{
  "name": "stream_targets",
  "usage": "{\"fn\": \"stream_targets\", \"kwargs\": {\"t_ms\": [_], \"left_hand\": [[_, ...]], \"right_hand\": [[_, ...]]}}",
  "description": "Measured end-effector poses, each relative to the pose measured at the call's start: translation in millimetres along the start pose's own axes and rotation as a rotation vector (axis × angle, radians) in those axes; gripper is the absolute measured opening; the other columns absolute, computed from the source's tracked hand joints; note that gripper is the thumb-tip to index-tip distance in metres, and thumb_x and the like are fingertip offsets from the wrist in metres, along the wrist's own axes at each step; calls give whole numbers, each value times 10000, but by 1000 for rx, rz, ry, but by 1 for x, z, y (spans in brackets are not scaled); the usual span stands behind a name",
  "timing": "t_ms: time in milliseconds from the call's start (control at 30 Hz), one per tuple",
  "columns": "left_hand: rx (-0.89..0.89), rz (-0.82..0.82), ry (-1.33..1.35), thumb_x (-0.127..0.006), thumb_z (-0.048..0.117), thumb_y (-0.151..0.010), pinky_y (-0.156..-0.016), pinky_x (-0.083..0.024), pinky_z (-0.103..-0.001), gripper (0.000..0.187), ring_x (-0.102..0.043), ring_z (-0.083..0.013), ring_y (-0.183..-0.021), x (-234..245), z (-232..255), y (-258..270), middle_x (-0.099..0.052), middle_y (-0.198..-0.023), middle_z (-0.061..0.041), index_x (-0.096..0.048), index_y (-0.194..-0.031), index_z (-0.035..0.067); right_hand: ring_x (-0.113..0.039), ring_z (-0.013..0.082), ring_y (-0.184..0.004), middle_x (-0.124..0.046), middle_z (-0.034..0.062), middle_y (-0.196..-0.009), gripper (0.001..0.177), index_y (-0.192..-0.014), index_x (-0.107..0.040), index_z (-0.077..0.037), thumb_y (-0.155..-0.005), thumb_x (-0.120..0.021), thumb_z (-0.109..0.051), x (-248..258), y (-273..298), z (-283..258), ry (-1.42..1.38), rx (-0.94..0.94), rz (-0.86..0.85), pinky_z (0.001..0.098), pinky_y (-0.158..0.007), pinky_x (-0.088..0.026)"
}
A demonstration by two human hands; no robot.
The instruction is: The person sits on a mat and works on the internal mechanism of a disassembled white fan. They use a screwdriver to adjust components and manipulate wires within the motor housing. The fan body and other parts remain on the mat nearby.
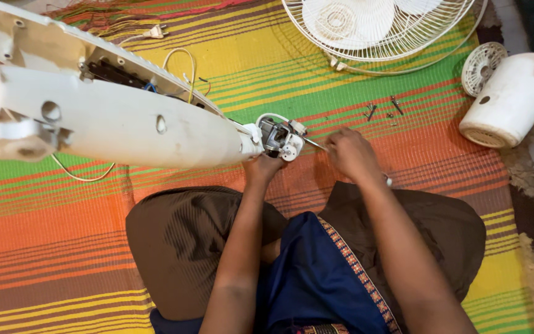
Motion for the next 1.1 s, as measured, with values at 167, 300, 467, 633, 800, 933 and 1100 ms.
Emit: {"fn": "stream_targets", "kwargs": {"t_ms": [167, 300, 467, 633, 800, 933, 1100], "left_hand": [[2, -1, -8, -921, 446, -646, -1069, -471, -396, 887, -611, -282, -1234, -2, -5, 2, -654, -1324, -111, -548, -1374, 102], [-18, -8, -32, -919, 445, -648, -1078, -466, -397, 898, -605, -285, -1246, -7, -8, 2, -650, -1337, -112, -541, -1387, 102], [-50, 11, 0, -927, 407, -642, -1073, -452, -414, 970, -588, -301, -1246, -7, -8, 2, -624, -1345, -137, -477, -1421, 47], [-39, -25, 111, -932, 330, -667, -1007, -521, -368, 796, -657, -242, -1135, -2, 2, 1, -683, -1221, -81, -549, -1322, 91], [-49, -19, 293, -920, 286, -693, -971, -543, -338, 790, -673, -220, -1099, 5, 14, 1, -675, -1204, -64, -514, -1337, 77], [-47, -12, 278, -937, 285, -657, -976, -537, -358, 776, -666, -238, -1092, 8, 15, 2, -682, -1186, -75, -550, -1299, 85], [9, -72, 172, -941, 292, -685, -987, -518, -376, 757, -661, -253, -1129, 6, 14, 2, -685, -1228, -83, -569, -1313, 94]], "right_hand": [[-640, 375, -983, -693, 169, -992, 180, -1015, -744, -30, -966, -686, -193, -19, -27, -52, -350, 148, 214, 465, -881, -509], [-621, 377, -954, -696, 164, -950, 188, -1008, -768, -24, -940, -716, -191, -33, -40, -67, -317, 221, 276, 472, -868, -493], [-608, 365, -930, -700, 156, -942, 174, -1013, -787, -38, -913, -747, -175, -42, -41, -64, -278, 246, 319, 466, -850, -490], [-625, 356, -926, -706, 143, -928, 124, -931, -780, -50, -876, -788, -161, -53, -45, -59, -287, 231, 346, 460, -856, -498], [-646, 348, -908, -708, 131, -905, 122, -861, -750, -48, -813, -820, -136, -58, -46, -58, -328, 177, 344, 457, -828, -506], [-657, 333, -935, -714, 118, -922, 71, -827, -737, -59, -773, -783, -48, -54, -43, -64, -332, 207, 312, 435, -846, -522], [-675, 295, -885, -675, 123, -940, 255, -958, -674, -28, -763, -806, -125, -39, -45, -63, -543, 47, 141, 399, -793, -549]]}}
Point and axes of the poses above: each hand's wrist, its own y-axis away from the middle knuckle, its own x-axis out of the back of the hand, z = x × y, the point moved 1 cm from there along -y, towards the middle knuckle
